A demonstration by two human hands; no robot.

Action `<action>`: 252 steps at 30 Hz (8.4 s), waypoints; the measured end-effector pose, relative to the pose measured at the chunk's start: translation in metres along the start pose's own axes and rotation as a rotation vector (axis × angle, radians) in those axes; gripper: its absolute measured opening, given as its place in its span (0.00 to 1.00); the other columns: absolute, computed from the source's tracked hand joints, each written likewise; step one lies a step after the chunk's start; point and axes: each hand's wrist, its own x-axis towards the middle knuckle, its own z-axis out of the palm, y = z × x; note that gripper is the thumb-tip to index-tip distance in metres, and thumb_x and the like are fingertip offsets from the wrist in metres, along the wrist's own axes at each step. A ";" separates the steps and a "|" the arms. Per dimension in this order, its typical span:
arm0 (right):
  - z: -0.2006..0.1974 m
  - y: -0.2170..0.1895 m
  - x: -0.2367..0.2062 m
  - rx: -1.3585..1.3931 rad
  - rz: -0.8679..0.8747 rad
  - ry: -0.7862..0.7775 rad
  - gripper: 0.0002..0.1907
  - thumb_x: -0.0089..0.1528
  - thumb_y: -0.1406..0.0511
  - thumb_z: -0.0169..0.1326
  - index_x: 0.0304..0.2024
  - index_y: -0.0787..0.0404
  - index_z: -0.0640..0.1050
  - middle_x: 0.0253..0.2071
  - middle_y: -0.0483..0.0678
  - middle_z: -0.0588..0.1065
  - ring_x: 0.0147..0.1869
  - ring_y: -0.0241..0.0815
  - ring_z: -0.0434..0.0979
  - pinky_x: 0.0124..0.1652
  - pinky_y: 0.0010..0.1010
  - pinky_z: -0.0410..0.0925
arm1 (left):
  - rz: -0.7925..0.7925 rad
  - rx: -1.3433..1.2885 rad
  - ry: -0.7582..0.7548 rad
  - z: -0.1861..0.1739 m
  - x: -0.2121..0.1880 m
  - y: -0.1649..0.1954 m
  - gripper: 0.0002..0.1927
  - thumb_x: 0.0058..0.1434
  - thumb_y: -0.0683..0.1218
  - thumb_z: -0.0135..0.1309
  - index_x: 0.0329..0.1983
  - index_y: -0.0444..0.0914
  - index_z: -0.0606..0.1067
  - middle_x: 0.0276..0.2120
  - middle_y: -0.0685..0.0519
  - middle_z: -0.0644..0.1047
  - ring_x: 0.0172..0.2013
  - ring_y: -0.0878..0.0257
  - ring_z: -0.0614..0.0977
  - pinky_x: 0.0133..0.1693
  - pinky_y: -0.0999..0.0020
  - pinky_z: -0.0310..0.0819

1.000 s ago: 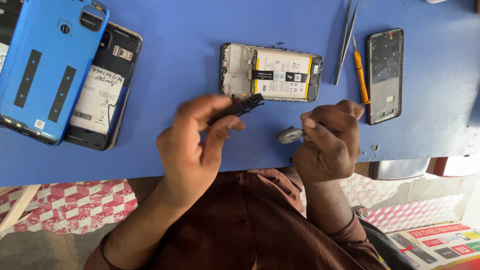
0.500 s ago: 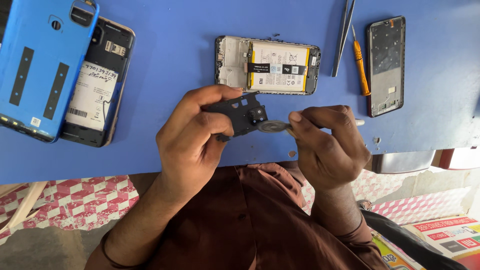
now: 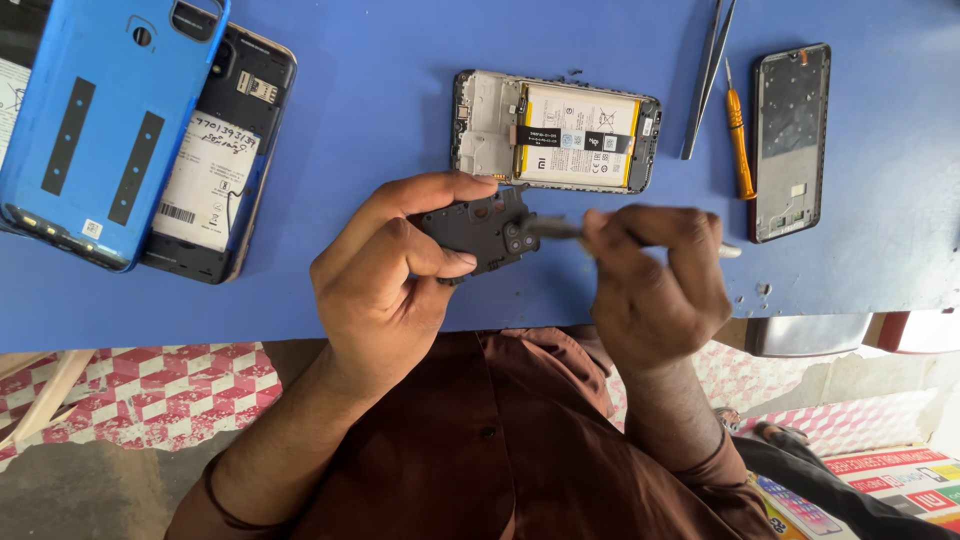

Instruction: The person uses a screwdriver to remove screws from a disassembled smartphone and then cleans the camera module with a brush. The person handles the phone chassis, battery, and camera module while working on a blue table.

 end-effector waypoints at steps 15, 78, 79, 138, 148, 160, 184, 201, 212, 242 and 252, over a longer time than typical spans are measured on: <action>-0.008 -0.003 0.009 -0.067 0.134 -0.018 0.11 0.67 0.76 0.67 0.49 0.61 0.82 0.42 0.49 0.77 0.41 0.39 0.74 0.38 0.27 0.65 | 0.016 0.044 -0.017 0.002 0.006 0.002 0.14 0.61 0.26 0.61 0.31 0.33 0.70 0.55 0.41 0.78 0.41 0.66 0.84 0.30 0.78 0.76; -0.016 -0.013 0.017 -0.071 0.067 -0.130 0.10 0.62 0.69 0.67 0.46 0.55 0.83 0.38 0.42 0.78 0.43 0.36 0.73 0.49 0.33 0.55 | 0.077 -0.042 -0.079 -0.006 0.008 0.000 0.15 0.64 0.27 0.58 0.30 0.33 0.67 0.53 0.37 0.78 0.55 0.50 0.85 0.47 0.68 0.88; -0.015 -0.012 0.015 -0.073 0.069 -0.137 0.10 0.62 0.69 0.67 0.46 0.56 0.83 0.37 0.41 0.79 0.42 0.36 0.73 0.48 0.34 0.55 | 0.085 -0.042 -0.076 -0.006 0.009 0.000 0.14 0.64 0.27 0.58 0.31 0.33 0.67 0.53 0.37 0.78 0.55 0.50 0.85 0.48 0.67 0.88; 0.010 -0.007 0.009 -0.085 0.050 -0.117 0.12 0.67 0.74 0.64 0.51 0.54 0.84 0.43 0.48 0.75 0.44 0.45 0.73 0.45 0.35 0.63 | -0.327 -0.417 -0.132 0.003 0.003 -0.013 0.11 0.80 0.38 0.50 0.62 0.28 0.71 0.45 0.45 0.84 0.45 0.60 0.90 0.46 0.74 0.91; 0.010 -0.007 0.010 -0.099 0.022 -0.133 0.10 0.67 0.73 0.64 0.48 0.56 0.84 0.42 0.48 0.75 0.45 0.46 0.72 0.45 0.35 0.62 | -0.300 -0.350 -0.107 0.005 0.001 -0.012 0.09 0.79 0.37 0.50 0.59 0.28 0.72 0.42 0.46 0.85 0.44 0.63 0.90 0.45 0.76 0.91; 0.002 0.013 -0.002 -0.100 0.070 -0.115 0.11 0.69 0.75 0.63 0.50 0.55 0.83 0.44 0.48 0.75 0.46 0.45 0.72 0.47 0.36 0.62 | -0.383 -0.466 -0.080 0.005 0.007 -0.006 0.11 0.77 0.37 0.48 0.58 0.27 0.71 0.45 0.45 0.83 0.44 0.58 0.90 0.45 0.71 0.92; 0.013 -0.001 0.012 -0.095 0.049 -0.108 0.12 0.67 0.73 0.61 0.51 0.55 0.84 0.41 0.46 0.75 0.42 0.42 0.71 0.43 0.34 0.59 | -0.336 -0.376 -0.119 0.007 0.004 -0.009 0.09 0.80 0.36 0.49 0.59 0.27 0.72 0.45 0.44 0.84 0.43 0.60 0.90 0.44 0.74 0.91; 0.011 0.012 0.003 -0.053 0.005 -0.049 0.15 0.69 0.73 0.59 0.56 0.53 0.82 0.43 0.47 0.76 0.44 0.42 0.73 0.44 0.34 0.61 | -0.372 -0.392 -0.135 0.010 0.008 -0.003 0.12 0.79 0.37 0.49 0.62 0.28 0.72 0.47 0.44 0.84 0.41 0.61 0.90 0.43 0.73 0.90; 0.012 0.016 -0.002 -0.048 -0.029 -0.078 0.14 0.67 0.69 0.62 0.54 0.50 0.82 0.41 0.44 0.76 0.45 0.41 0.74 0.42 0.34 0.60 | -0.368 -0.281 -0.169 0.012 0.011 0.002 0.16 0.78 0.38 0.48 0.68 0.30 0.69 0.43 0.46 0.84 0.38 0.64 0.89 0.38 0.75 0.87; 0.003 0.005 0.002 -0.071 0.004 -0.076 0.13 0.64 0.73 0.61 0.50 0.56 0.83 0.39 0.45 0.76 0.44 0.42 0.74 0.43 0.37 0.61 | -0.385 -0.293 -0.086 0.014 0.011 0.011 0.15 0.78 0.38 0.48 0.65 0.30 0.68 0.46 0.45 0.83 0.37 0.65 0.87 0.39 0.74 0.85; 0.004 0.000 0.007 -0.068 0.035 -0.073 0.11 0.66 0.73 0.61 0.50 0.55 0.83 0.40 0.45 0.76 0.44 0.41 0.74 0.44 0.36 0.60 | -0.402 -0.351 -0.074 0.016 0.012 0.008 0.14 0.77 0.39 0.49 0.63 0.28 0.69 0.45 0.44 0.84 0.40 0.61 0.89 0.41 0.72 0.87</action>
